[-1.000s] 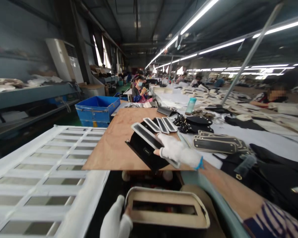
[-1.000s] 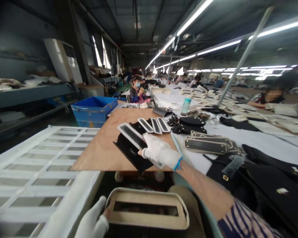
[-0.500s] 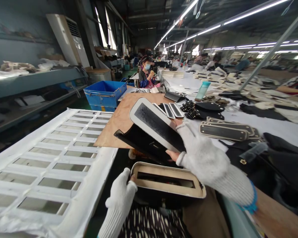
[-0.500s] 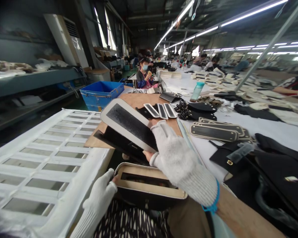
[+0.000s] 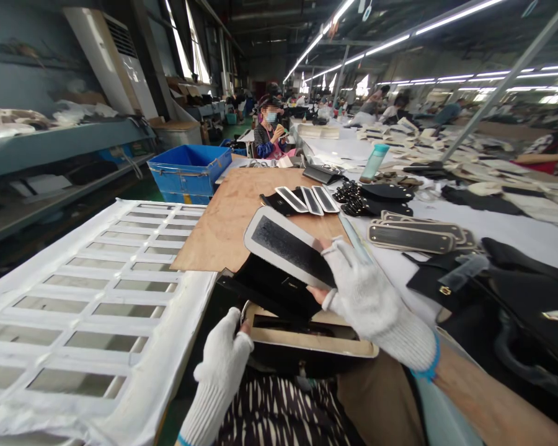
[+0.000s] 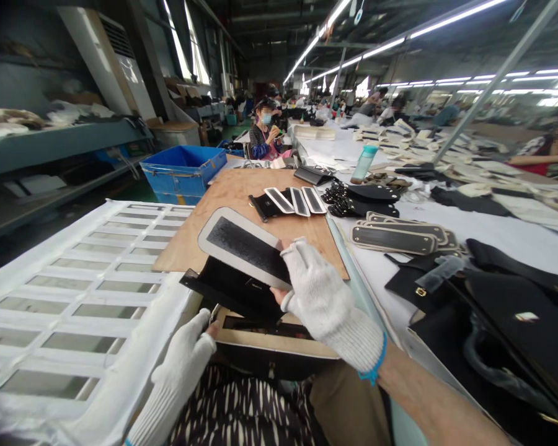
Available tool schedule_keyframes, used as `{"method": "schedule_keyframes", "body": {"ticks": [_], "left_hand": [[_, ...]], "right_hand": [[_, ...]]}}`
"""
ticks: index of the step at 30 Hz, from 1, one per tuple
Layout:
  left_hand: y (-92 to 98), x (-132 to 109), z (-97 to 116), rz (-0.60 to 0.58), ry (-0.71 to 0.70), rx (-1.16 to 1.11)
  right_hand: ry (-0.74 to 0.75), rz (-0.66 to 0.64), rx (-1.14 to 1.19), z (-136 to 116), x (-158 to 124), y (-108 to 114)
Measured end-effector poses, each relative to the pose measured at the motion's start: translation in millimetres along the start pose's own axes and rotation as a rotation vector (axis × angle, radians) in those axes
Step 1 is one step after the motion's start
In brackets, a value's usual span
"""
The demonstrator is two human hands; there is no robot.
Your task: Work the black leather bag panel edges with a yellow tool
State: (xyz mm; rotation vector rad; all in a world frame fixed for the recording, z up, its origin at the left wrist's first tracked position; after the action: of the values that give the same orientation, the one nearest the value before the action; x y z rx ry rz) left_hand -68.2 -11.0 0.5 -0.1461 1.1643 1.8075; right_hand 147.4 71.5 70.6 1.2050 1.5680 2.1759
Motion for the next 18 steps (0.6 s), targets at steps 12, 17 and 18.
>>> {"method": "schedule_keyframes", "body": {"ticks": [12,17,18], "left_hand": [[-2.5,4.0,-7.0,0.097,-0.042,-0.026],[-2.9,3.8,-6.6,0.099,-0.042,-0.018],[-3.0,3.7,-6.5,0.082,-0.047,-0.013]], "right_hand": [[0.242,-0.013,-0.268,8.1,-57.6,-8.9],[0.243,-0.086,-0.159,-5.2,-54.5,-8.5],[0.234,-0.101,-0.106,-9.1,-52.3,-11.7]]}}
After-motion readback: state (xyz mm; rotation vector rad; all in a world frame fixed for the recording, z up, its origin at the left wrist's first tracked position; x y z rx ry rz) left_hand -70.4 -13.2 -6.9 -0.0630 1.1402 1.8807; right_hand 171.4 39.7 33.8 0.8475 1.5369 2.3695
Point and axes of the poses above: each hand's wrist, its own x-axis towards the middle knuckle, its own y-axis out of the back of the hand, z = x × y, the point moved 1 cm from there along x, towards the middle knuckle, and after that the axes turned 9 degrees about y, right-handed, at the moved point
